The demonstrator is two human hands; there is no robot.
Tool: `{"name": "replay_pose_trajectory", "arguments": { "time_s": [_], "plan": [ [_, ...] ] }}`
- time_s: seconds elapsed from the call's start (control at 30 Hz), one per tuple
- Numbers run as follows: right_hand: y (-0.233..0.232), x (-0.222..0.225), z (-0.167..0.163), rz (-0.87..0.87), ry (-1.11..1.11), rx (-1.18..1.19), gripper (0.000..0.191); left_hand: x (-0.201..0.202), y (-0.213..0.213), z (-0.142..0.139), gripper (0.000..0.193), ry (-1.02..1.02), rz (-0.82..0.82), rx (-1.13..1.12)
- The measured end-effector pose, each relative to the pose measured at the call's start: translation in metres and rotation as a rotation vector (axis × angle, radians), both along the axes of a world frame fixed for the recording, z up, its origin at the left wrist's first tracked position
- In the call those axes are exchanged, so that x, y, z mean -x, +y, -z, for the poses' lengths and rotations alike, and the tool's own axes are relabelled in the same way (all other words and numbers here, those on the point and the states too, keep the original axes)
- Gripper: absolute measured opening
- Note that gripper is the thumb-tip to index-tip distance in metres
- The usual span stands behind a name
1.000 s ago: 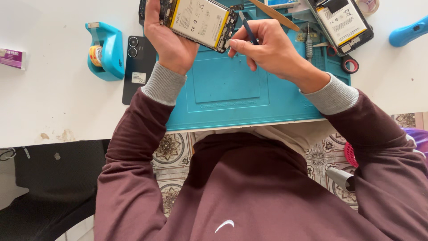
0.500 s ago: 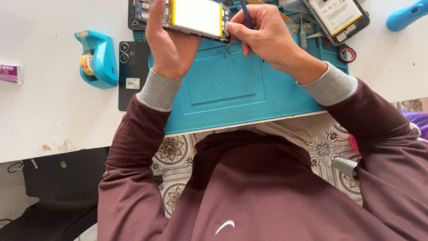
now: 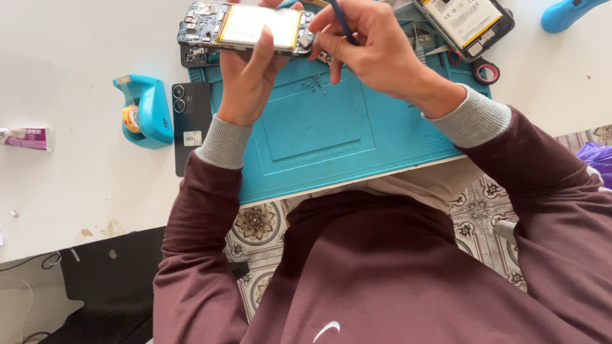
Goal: The person disassembles a smartphone on a blue work mat, using a screwdriver to remove screws and a plastic pry tool to separate the back cover. They lift the screen assembly and disconnect internal components, then use a wooden stick to pry the battery from its adhesive.
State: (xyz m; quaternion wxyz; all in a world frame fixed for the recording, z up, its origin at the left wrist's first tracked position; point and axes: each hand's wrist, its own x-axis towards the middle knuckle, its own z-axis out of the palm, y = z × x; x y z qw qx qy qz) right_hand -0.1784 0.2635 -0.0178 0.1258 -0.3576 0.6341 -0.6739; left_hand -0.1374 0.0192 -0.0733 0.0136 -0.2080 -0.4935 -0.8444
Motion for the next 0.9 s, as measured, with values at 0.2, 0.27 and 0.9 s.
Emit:
{"name": "replay_pose_trajectory", "arguments": {
  "time_s": [0.2,0.27,0.9],
  "plan": [
    [0.001,-0.002,0.001,0.019,0.111,-0.134,0.023,-0.001,0.004,-0.006,0.061,-0.104,0.066,-0.097],
    [0.001,-0.002,0.002,0.011,0.115,-0.175,0.021,-0.002,0.004,-0.005,0.063,-0.098,0.079,-0.072],
    [-0.002,-0.005,-0.004,0.040,0.198,-0.200,0.019,-0.004,0.011,-0.002,0.071,0.078,-0.043,0.030]
  ]
}}
